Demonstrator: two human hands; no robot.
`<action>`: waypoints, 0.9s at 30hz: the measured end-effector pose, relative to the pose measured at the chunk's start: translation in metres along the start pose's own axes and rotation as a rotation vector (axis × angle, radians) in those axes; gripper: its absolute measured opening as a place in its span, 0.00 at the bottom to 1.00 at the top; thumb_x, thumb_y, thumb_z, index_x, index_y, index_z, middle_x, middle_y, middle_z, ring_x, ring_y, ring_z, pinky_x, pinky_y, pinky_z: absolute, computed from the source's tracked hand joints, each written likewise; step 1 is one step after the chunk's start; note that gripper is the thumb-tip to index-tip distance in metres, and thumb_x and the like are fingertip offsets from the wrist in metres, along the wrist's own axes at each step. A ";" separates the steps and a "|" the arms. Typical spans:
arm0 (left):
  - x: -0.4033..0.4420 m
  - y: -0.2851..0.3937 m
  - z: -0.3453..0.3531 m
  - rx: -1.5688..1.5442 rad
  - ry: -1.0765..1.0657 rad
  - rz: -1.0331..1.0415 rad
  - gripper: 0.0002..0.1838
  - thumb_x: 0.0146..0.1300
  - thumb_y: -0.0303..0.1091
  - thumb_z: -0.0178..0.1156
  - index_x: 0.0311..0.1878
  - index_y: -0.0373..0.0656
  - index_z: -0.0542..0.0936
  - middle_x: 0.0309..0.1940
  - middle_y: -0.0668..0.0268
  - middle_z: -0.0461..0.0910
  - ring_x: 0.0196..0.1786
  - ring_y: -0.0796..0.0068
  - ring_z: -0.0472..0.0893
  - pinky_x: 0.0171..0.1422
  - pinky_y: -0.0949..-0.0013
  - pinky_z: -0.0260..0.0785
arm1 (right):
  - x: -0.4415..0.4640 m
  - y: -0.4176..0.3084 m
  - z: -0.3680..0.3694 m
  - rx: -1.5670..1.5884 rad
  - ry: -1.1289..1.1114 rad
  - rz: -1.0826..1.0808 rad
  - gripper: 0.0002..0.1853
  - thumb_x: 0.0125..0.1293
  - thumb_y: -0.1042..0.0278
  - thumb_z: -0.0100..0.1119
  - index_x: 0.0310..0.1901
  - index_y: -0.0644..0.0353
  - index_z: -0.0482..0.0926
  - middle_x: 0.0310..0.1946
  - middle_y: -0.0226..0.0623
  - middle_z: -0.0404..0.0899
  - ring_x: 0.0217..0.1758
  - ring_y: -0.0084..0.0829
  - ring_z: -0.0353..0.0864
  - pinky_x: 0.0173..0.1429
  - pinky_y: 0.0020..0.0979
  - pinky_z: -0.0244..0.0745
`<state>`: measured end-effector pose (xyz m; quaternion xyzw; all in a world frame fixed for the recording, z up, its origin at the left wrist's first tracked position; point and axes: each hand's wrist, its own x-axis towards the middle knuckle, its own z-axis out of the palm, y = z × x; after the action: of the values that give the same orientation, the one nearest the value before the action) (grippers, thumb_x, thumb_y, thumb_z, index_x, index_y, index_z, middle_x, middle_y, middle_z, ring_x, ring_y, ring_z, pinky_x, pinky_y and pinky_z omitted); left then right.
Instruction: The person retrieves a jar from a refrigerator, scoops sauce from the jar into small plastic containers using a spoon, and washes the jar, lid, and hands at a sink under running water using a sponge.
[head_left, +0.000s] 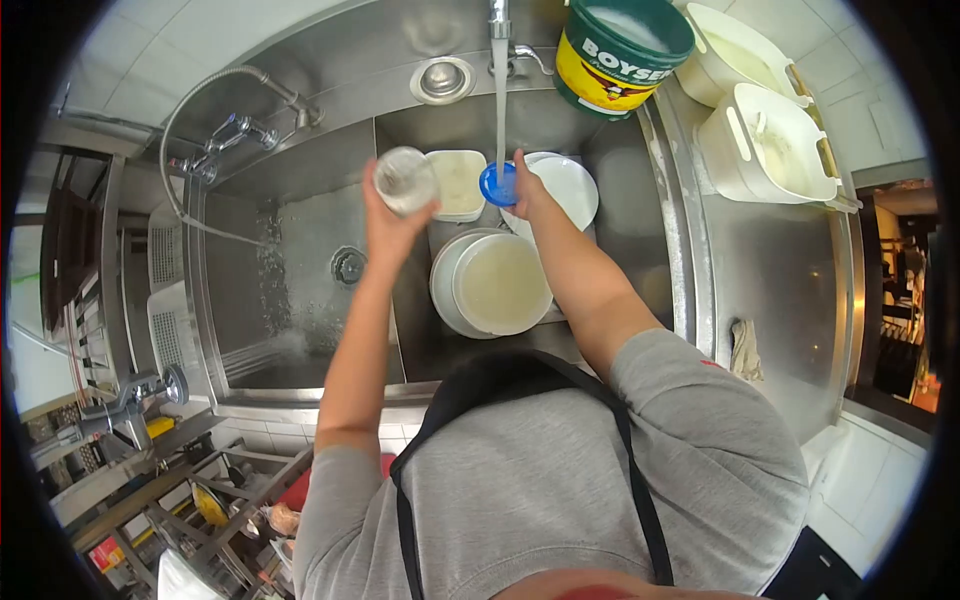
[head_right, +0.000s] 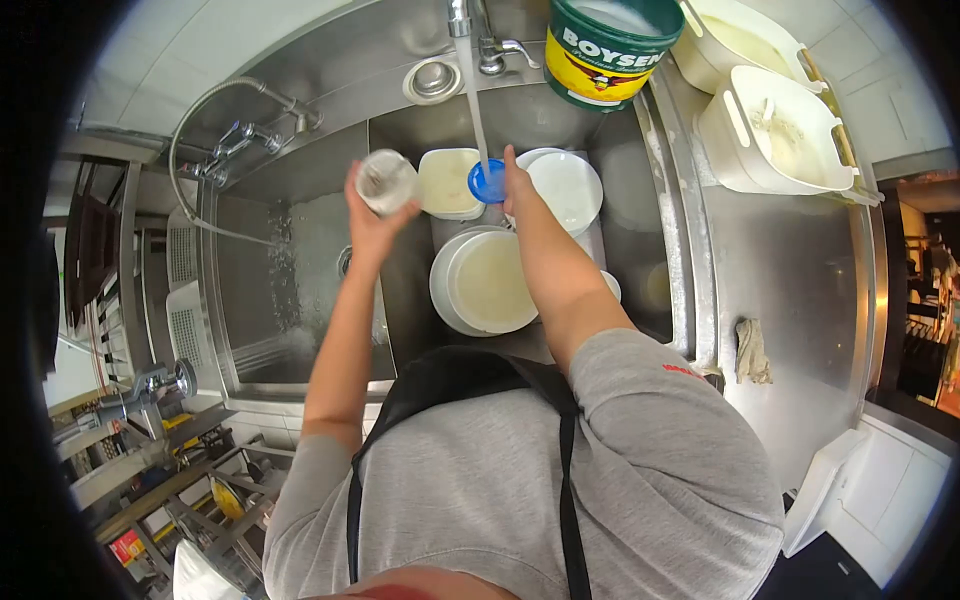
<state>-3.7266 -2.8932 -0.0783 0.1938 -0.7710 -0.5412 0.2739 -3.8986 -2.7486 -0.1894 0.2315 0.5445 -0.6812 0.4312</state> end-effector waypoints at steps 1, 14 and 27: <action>0.022 0.000 0.000 0.012 0.048 0.012 0.55 0.38 0.33 0.76 0.67 0.36 0.49 0.58 0.53 0.65 0.60 0.61 0.67 0.65 0.64 0.59 | 0.006 0.002 -0.002 0.016 -0.063 -0.022 0.33 0.57 0.28 0.46 0.47 0.53 0.74 0.42 0.35 0.78 0.40 0.29 0.79 0.43 0.34 0.76; 0.206 -0.090 0.016 0.171 0.246 0.008 0.54 0.42 0.41 0.75 0.65 0.32 0.49 0.60 0.49 0.57 0.64 0.55 0.60 0.68 0.60 0.53 | -0.034 -0.009 0.018 -0.290 -0.158 -0.296 0.31 0.51 0.84 0.61 0.57 0.56 0.64 0.49 0.40 0.72 0.46 0.35 0.77 0.36 0.34 0.81; 0.018 -0.058 0.115 -0.593 -0.240 -0.726 0.24 0.70 0.50 0.42 0.56 0.40 0.65 0.49 0.60 0.72 0.51 0.65 0.74 0.52 0.52 0.71 | 0.014 0.006 0.009 -0.585 0.003 -0.549 0.21 0.57 0.67 0.57 0.53 0.49 0.69 0.44 0.37 0.75 0.44 0.38 0.78 0.39 0.40 0.76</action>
<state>-3.8129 -2.8395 -0.1594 0.3002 -0.4920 -0.8170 0.0199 -3.8999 -2.7621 -0.2008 -0.0545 0.7577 -0.5869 0.2801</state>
